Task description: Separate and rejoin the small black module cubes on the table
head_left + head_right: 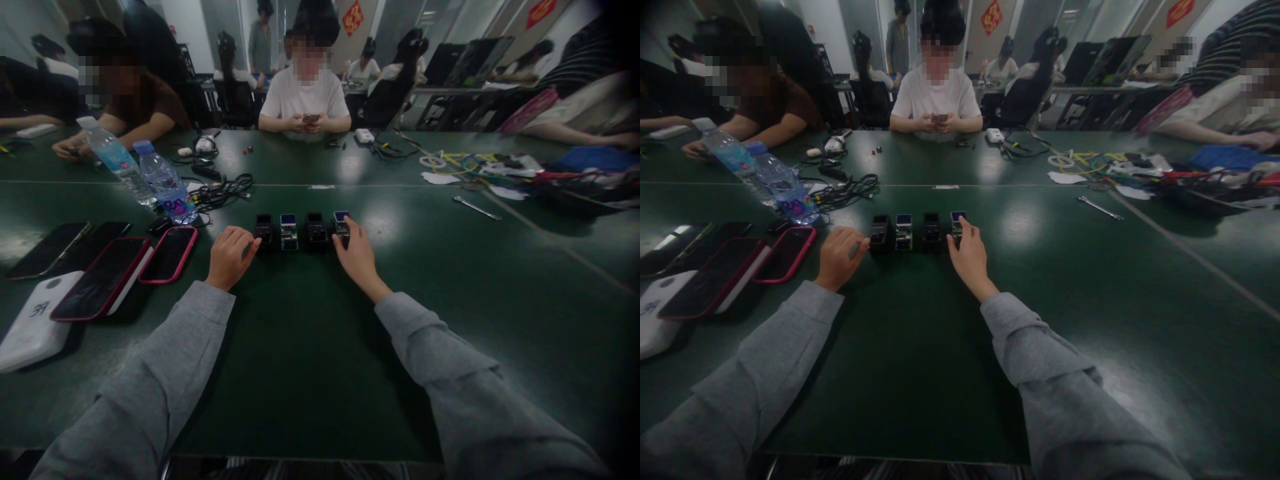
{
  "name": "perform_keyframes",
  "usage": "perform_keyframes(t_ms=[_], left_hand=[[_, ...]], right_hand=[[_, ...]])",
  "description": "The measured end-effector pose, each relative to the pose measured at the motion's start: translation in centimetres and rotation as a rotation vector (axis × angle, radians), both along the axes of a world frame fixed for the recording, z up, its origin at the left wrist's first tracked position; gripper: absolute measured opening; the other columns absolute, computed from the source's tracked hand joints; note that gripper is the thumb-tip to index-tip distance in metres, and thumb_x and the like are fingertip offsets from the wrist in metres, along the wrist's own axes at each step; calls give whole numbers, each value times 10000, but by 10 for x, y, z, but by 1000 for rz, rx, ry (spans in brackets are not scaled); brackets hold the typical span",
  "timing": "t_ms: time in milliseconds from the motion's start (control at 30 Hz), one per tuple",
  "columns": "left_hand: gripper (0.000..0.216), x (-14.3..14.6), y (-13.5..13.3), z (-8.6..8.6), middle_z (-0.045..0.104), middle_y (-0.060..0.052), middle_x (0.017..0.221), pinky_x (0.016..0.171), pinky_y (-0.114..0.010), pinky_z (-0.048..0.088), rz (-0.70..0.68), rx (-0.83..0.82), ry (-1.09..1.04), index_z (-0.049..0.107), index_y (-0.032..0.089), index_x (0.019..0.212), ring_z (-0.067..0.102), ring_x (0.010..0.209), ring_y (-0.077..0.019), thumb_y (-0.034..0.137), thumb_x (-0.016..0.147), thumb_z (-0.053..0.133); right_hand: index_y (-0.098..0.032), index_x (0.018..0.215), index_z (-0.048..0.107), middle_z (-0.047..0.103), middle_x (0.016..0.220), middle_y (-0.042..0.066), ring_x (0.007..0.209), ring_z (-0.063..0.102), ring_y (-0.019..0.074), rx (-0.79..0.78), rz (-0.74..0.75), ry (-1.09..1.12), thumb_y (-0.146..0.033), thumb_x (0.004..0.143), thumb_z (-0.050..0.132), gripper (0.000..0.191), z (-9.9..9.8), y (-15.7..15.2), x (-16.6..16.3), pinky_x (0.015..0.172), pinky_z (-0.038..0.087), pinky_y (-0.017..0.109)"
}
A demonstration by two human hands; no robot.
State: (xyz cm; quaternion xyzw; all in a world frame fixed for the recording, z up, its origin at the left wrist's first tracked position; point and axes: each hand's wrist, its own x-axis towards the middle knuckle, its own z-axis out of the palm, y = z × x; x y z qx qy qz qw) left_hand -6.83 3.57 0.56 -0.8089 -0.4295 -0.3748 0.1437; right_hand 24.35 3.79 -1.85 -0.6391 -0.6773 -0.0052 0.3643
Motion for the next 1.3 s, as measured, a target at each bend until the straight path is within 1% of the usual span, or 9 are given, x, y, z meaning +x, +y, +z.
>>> perform_keyframes(t_ms=[233,433,567,733,900,1033,1100,1200,1300], left_hand=[[192,1,-2,2,652,-53,876,795,-363,472,-3,20,-15,594,195,840,578,877,-203,291,967,487],[140,2,1,1,658,-53,901,803,-341,469,-27,55,-31,615,183,908,593,887,-200,303,944,553],[128,2,2,0,663,-43,894,804,-333,470,-55,61,-45,616,183,905,603,883,-193,311,916,607],[168,2,1,0,647,-33,835,756,-319,462,-74,73,-57,597,182,830,590,827,-181,332,891,641],[250,3,0,2,581,-22,729,679,-305,415,-33,96,-7,522,186,701,533,745,-165,306,902,610],[386,1,0,-1,444,14,586,561,-293,311,3,166,40,409,196,576,422,595,-133,267,915,579],[416,0,0,-4,387,33,541,512,-290,250,4,197,49,391,191,554,355,523,-113,260,915,585],[409,-2,1,-8,372,46,516,485,-281,213,-10,202,58,417,182,551,320,479,-94,241,919,584],[372,-2,1,-8,408,49,516,487,-265,228,-39,171,59,460,176,574,343,470,-82,213,928,568]], right_hand=[[-121,1433,392,529,1272,204,1002,605,318,-42,5,30,-333,951,433,527,0,-1,0,786,530,453],[-125,1417,418,535,1254,199,1054,590,324,-41,9,62,-313,945,448,510,0,0,0,869,515,482],[-121,1407,428,514,1260,200,1073,574,324,0,10,55,-302,945,444,496,-1,2,0,899,506,494],[-151,1370,463,414,1357,193,1276,409,340,156,19,-53,-284,961,425,432,6,-3,-5,1024,406,523],[-256,1371,446,355,1431,122,1320,352,312,190,147,-152,-309,988,434,387,18,-15,-13,1042,361,514],[-279,1264,543,376,1422,87,1318,344,309,171,218,-239,-336,989,479,287,22,-19,-16,1025,339,502],[-278,1192,591,404,1394,79,1303,352,305,159,237,-267,-343,987,497,234,22,-19,-16,1012,334,497],[-277,1148,617,440,1353,74,1277,369,299,155,234,-269,-342,984,513,205,21,-19,-16,987,338,484],[-275,1104,638,457,1333,70,1264,375,298,162,228,-266,-336,977,529,178,21,-19,-16,971,338,477]])
